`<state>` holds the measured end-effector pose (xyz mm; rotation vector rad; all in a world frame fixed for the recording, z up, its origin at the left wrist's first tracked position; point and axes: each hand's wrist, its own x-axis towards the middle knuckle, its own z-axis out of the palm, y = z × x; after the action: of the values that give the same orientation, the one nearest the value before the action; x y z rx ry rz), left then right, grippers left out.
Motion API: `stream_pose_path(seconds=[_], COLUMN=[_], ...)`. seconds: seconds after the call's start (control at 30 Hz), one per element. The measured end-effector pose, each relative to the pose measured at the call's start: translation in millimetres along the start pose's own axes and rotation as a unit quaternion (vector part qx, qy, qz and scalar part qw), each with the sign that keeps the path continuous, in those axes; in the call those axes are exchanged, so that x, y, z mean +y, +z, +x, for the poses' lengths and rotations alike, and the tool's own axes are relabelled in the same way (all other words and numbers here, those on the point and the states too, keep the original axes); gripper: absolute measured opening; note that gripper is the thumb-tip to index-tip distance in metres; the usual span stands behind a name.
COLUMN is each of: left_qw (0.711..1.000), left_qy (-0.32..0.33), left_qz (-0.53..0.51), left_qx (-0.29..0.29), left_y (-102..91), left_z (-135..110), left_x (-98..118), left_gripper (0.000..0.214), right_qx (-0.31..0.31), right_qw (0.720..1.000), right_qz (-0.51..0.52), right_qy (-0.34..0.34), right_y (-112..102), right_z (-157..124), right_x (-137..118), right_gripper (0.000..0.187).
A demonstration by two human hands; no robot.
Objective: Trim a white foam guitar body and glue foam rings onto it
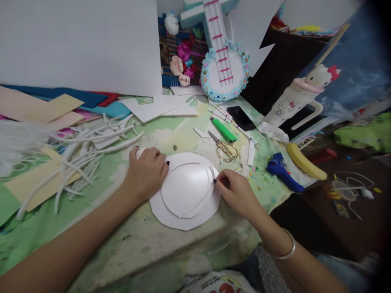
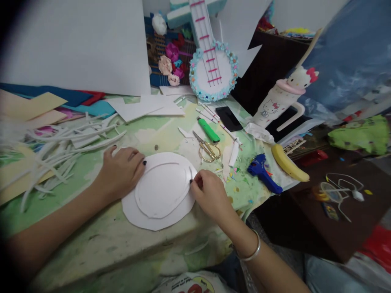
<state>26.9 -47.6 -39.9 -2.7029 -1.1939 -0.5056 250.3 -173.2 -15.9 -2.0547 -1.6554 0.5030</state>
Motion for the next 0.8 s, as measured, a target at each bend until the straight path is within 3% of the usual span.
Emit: stream_pose_path(seconds=[0.2, 0.6, 0.73, 0.8], left_qw=[0.998, 0.998, 0.988, 0.965], left_qy=[-0.027, 0.008, 0.097, 0.178], left_qz=[0.053, 0.049, -0.07, -0.173], left_qx=[-0.002, 0.045, 0.1, 0.086], left_y=[-9.7, -5.3, -21.2, -29.4], left_z=[-11, -11, -14, -19], left_x=[6, 1, 12, 22], left_gripper=[0.025, 0.02, 0.017, 0.013], right_qx=[0.015, 0.053, 0.053, 0.052], right_qw=[1.0, 0.998, 0.998, 0.998], right_qz=[-0.026, -0.014, -0.006, -0.007], right_qy=[0.003, 0.021, 0.025, 0.021], right_y=[5, 14, 14, 14], right_z=[8, 10, 11, 11], right_x=[-9, -12, -11, -10], right_gripper=[0.006, 0.005, 0.007, 0.007])
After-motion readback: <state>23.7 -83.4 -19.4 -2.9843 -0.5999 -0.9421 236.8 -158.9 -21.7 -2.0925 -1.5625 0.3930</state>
